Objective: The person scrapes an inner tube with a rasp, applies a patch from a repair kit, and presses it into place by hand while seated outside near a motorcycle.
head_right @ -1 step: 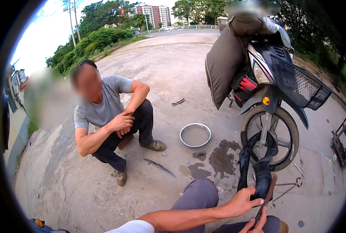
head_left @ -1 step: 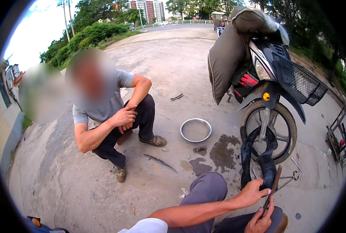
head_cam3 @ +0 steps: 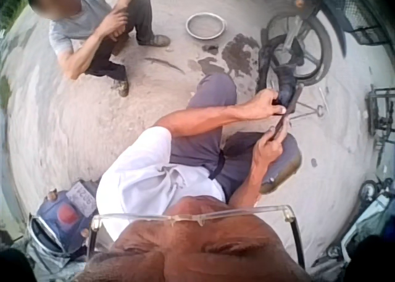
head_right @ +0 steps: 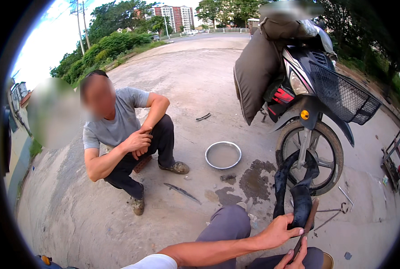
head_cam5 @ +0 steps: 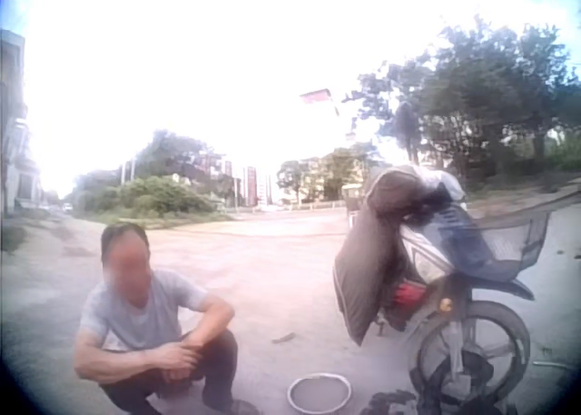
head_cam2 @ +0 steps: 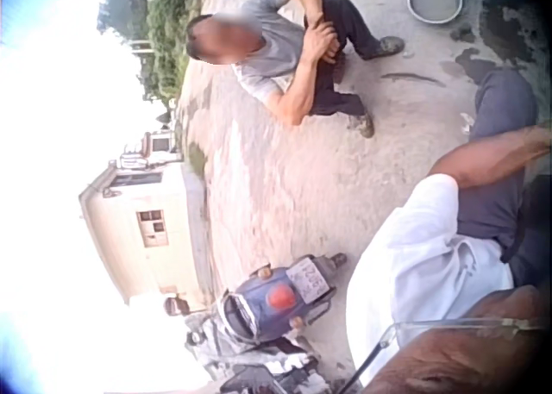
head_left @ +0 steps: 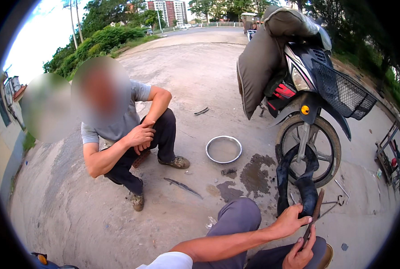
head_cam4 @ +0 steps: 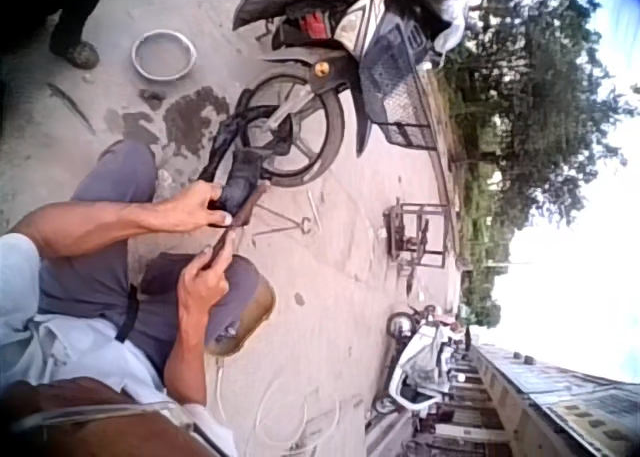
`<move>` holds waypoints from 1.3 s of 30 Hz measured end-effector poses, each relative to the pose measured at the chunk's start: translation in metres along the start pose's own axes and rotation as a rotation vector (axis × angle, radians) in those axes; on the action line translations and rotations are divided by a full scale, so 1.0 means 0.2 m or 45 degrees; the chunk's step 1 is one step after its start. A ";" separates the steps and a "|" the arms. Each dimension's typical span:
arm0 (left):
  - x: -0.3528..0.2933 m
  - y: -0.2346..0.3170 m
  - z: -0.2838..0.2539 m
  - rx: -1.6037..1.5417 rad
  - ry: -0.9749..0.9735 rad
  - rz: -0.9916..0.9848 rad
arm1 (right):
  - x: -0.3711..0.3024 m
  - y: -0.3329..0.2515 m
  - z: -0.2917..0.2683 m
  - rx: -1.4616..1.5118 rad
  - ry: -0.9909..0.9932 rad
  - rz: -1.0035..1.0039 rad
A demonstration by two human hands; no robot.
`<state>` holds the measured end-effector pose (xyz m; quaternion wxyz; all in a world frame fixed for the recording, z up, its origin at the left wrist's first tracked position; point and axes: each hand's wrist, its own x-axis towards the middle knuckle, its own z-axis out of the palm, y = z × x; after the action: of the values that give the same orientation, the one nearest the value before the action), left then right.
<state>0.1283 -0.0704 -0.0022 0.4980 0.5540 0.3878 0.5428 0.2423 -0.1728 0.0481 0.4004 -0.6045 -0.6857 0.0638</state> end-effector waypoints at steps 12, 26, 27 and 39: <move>-0.01 0.21 -0.09 -0.444 0.030 -0.320 | 0.06 0.08 0.02 0.005 0.037 -0.137; -0.04 0.23 -0.08 -0.674 -0.062 -0.199 | -0.09 0.03 -0.06 0.017 0.053 -0.260; -0.04 0.22 -0.08 -0.670 -0.057 -0.208 | -0.01 0.01 -0.02 -0.007 0.147 -0.312; -0.01 0.21 -0.07 -0.795 -0.003 -0.139 | 0.04 0.00 -0.01 0.014 0.130 -0.250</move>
<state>0.1086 -0.0796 0.0370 0.6730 0.3532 0.2310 0.6074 0.2442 -0.1655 0.0530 0.4425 -0.5347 -0.7200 -0.0030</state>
